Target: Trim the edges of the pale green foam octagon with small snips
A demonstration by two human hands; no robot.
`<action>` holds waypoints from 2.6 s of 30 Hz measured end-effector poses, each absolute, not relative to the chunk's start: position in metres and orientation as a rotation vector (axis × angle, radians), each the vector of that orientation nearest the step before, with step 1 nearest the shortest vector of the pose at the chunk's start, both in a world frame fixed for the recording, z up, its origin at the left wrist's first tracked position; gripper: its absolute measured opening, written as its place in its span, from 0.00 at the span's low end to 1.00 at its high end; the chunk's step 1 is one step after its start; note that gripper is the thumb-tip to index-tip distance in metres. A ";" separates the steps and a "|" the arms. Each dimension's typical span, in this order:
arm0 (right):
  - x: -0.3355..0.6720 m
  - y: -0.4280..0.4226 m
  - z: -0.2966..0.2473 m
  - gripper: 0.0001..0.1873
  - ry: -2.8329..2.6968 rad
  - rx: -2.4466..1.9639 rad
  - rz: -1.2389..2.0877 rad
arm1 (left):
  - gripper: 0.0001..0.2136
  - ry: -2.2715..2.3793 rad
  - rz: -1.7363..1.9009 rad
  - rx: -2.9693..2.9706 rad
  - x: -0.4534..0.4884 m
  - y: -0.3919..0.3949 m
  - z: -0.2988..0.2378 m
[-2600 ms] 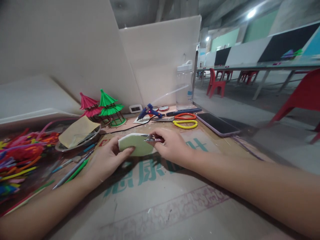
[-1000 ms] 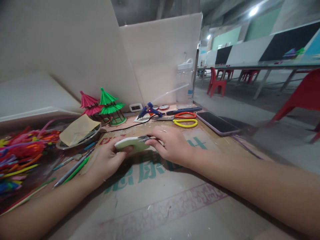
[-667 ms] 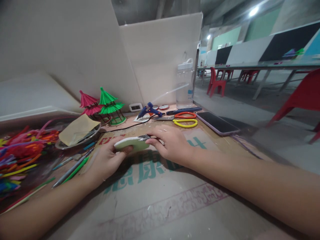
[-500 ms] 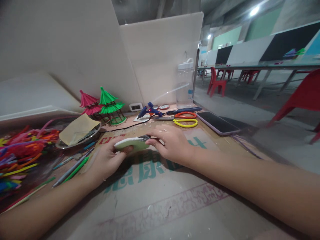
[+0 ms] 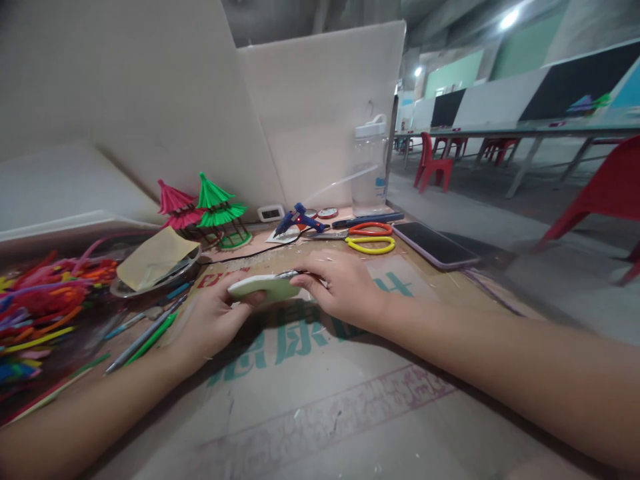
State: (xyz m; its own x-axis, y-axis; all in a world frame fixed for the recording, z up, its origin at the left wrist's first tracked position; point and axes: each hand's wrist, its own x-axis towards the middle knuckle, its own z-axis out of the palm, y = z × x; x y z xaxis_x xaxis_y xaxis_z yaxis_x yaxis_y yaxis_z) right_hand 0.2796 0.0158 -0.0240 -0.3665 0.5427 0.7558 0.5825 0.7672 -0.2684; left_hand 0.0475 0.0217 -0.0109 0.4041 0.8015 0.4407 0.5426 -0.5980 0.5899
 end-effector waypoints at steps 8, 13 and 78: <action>0.280 0.016 -0.025 0.13 -2.046 -0.856 -0.078 | 0.03 1.140 1.046 2.367 0.048 0.023 -0.011; 0.278 0.013 -0.023 0.14 -2.071 -0.825 -0.122 | 0.04 1.139 1.011 2.431 0.046 0.021 -0.014; 0.276 0.009 -0.022 0.16 -2.030 -0.847 0.010 | 0.04 1.116 1.083 2.455 0.046 0.016 -0.012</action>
